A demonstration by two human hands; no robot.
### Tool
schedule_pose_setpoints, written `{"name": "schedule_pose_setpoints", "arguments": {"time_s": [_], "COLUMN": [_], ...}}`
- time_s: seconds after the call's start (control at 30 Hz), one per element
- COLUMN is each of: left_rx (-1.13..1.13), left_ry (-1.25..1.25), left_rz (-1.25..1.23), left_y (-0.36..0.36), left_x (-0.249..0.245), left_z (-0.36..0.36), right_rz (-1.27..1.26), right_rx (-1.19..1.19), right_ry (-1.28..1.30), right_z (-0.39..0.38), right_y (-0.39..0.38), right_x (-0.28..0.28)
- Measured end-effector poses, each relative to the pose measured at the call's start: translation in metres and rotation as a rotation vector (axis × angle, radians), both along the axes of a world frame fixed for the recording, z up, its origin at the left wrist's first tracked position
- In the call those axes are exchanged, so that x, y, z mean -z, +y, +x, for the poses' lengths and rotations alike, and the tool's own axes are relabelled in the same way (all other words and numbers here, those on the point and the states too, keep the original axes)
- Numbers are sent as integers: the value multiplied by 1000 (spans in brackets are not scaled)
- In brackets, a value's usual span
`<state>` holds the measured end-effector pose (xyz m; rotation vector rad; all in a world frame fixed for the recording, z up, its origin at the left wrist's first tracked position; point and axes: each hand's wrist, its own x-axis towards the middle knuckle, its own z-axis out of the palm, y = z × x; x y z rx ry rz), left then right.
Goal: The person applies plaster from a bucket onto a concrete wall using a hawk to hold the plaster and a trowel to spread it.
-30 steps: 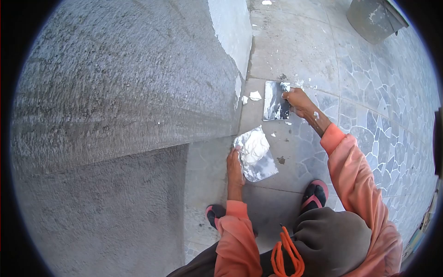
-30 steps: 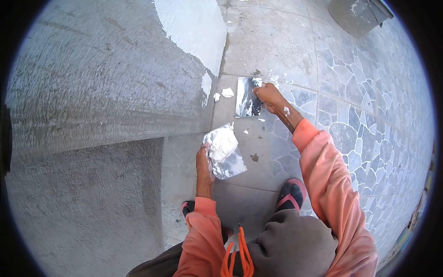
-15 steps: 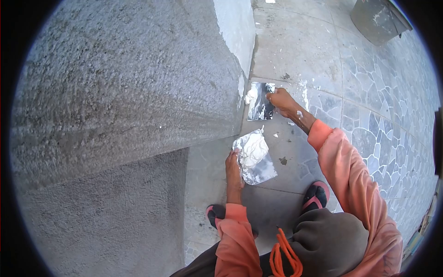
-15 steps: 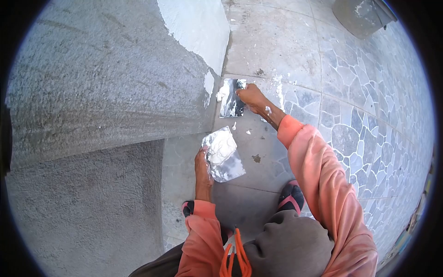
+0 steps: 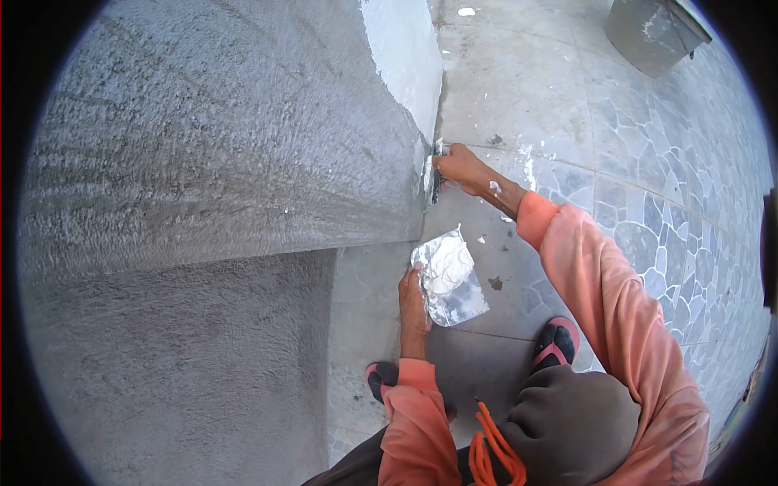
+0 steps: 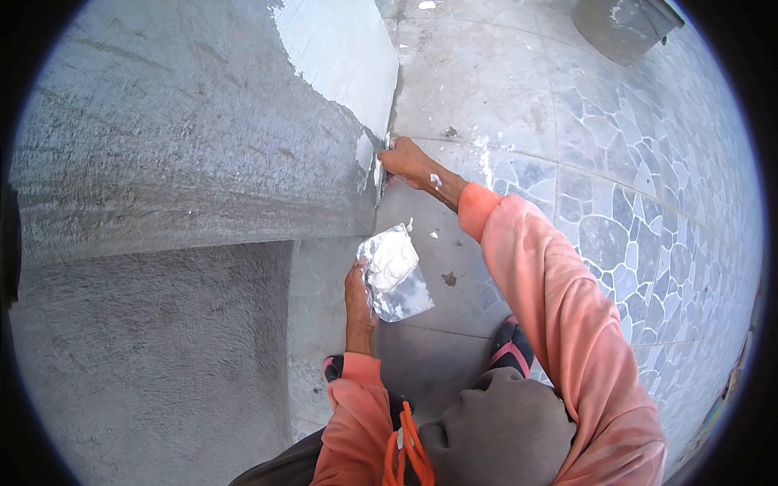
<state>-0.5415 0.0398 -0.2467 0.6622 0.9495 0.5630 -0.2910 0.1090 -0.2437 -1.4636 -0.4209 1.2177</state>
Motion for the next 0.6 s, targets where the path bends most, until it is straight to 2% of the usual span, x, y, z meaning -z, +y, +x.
{"name": "schedule_pose_setpoints", "arguments": {"time_s": [0.1, 0.2, 0.3, 0.4, 0.5, 0.6], "left_rx": [6, 18, 34, 46, 48, 53], "left_ry": [-17, -21, -46, -49, -33, -30], "left_rz": [-6, -8, -12, -21, -31, -12], "left_y": [-1, -1, -1, 1, 2, 2], "left_x": [-10, -6, -5, -2, 1, 3], "left_z": [4, 3, 5, 5, 6, 7], "right_rz": [10, 13, -12, -4, -4, 124], "right_rx": [-55, -89, -82, -154, -242, -125], "right_ry": [28, 12, -5, -64, -242, -248], "right_z": [5, 9, 10, 8, 8, 11], "right_y": [11, 9, 12, 17, 13, -7], "right_x": [-11, -58, -81, -104, -136, -160]}}
